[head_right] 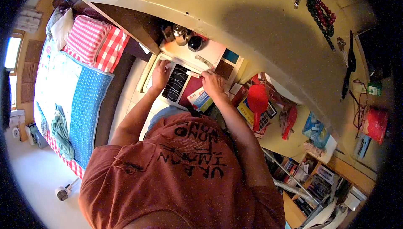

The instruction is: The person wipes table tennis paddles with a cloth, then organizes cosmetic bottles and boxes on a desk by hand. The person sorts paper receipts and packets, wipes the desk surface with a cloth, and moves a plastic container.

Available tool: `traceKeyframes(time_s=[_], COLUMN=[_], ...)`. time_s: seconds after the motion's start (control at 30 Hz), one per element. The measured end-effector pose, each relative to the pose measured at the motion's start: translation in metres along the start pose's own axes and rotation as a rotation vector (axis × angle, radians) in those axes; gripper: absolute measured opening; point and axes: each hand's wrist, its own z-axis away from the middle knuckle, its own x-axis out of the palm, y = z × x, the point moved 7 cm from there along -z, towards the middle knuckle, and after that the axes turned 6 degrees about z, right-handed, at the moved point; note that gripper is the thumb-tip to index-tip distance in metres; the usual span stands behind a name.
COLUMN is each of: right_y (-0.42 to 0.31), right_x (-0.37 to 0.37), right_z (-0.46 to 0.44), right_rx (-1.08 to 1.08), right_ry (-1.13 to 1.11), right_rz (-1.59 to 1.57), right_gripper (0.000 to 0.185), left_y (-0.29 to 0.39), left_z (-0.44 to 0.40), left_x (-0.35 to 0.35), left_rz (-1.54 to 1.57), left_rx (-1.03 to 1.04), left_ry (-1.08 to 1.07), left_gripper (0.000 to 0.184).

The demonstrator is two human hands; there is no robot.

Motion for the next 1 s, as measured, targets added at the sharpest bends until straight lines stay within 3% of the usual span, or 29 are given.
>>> traceKeyframes(time_s=[0.13, 0.2, 0.37, 0.5, 0.6, 0.7, 0.77, 0.8, 0.87, 0.93, 1.0], right_y=[-0.003, -0.008, -0.015, -0.014, -0.021, -0.020, -0.024, -0.016, 0.001, 0.031, 0.068], right_x=[0.034, 0.046, 0.073, 0.083, 0.072, 0.063, 0.027, 0.023, -0.014, -0.031, -0.016], right_z=[-0.010, -0.012, -0.012, -0.010, -0.011, -0.011, -0.007, -0.006, -0.013, -0.030, -0.054], right_rx=[-0.082, -0.070, -0.112, -0.108, -0.140, -0.068, -0.071, -0.021, -0.038, 0.227, 0.157], right_ry=[-0.089, -0.149, -0.334, -0.374, -0.242, -0.377, -0.193, -0.207, 0.022, -0.025, 0.167], right_rz=[0.054, 0.054, 0.096, 0.091, 0.121, 0.115, -0.251, -0.354, -0.327, -0.302, -0.090], right_gripper=[0.013, 0.023, 0.025, 0.025, 0.024, 0.021, 0.019, 0.018, 0.017, 0.018, 0.019], left_y=[0.034, 0.041, 0.018, 0.009, 0.017, 0.018, 0.025, 0.024, 0.019, 0.021, 0.024], left_z=[-0.041, -0.056, -0.076, -0.079, -0.072, -0.056, -0.041, -0.031, -0.011, 0.008, 0.024], left_x=[-0.003, -0.006, 0.011, 0.020, 0.017, 0.009, 0.006, 0.007, 0.019, 0.033, 0.050], left_rz=[-0.043, -0.077, -0.122, -0.090, -0.011, 0.125, 0.147, 0.166, 0.180, 0.235, 0.285], left_rx=[0.005, 0.156, -0.044, -0.003, 0.064, 0.041, 0.002, -0.038, -0.063, -0.006, -0.005], left_ry=[0.095, 0.260, 0.198, 0.211, 0.238, 0.269, 0.241, 0.216, 0.124, 0.027, -0.127], left_gripper=[0.030, 0.027, 0.026, 0.031, 0.034, 0.034, 0.033, 0.033, 0.028, 0.022, 0.020])
